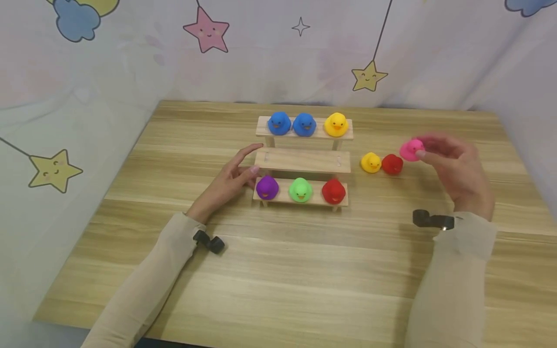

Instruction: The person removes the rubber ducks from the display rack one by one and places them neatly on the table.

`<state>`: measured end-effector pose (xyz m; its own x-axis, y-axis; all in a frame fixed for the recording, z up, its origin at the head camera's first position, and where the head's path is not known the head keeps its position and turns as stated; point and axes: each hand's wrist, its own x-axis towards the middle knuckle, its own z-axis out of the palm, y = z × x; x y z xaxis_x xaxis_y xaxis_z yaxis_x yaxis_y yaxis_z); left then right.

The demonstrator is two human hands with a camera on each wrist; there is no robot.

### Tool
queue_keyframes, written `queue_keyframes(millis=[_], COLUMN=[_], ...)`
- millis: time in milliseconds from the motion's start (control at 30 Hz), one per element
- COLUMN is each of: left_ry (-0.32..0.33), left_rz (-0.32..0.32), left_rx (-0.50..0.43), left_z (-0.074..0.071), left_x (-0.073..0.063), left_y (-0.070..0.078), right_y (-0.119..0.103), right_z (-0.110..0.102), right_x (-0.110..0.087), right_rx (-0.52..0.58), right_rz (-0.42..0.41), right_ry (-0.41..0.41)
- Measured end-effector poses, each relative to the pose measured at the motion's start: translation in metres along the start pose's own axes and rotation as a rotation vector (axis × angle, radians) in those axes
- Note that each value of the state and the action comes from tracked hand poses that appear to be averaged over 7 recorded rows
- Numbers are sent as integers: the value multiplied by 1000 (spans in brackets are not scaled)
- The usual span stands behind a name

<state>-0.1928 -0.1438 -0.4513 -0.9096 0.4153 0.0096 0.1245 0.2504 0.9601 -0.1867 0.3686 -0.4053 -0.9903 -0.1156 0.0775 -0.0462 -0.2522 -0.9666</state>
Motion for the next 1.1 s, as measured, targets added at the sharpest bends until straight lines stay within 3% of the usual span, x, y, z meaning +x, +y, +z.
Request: queue_keyframes(millis=[133, 333, 533, 900, 1100], left_ry=[2, -1, 0, 1, 4], left_rz=[0, 2, 1, 1, 1], left_rx=[-4, -12, -10, -11, -7], left_z=[-1, -1, 0, 1, 1], left_x=[0, 0, 0, -1, 0], left_y=[-1, -2, -1, 2, 2], right_y=[7, 17, 27, 30, 27], right_z=[-4, -11, -16, -19, -22], right_x=[0, -2, -5, -7, -10], right_rx=[83, 110, 185, 49, -88], right_rz=[25, 112, 111, 161, 212], right_ry=[37, 113, 130, 136, 156])
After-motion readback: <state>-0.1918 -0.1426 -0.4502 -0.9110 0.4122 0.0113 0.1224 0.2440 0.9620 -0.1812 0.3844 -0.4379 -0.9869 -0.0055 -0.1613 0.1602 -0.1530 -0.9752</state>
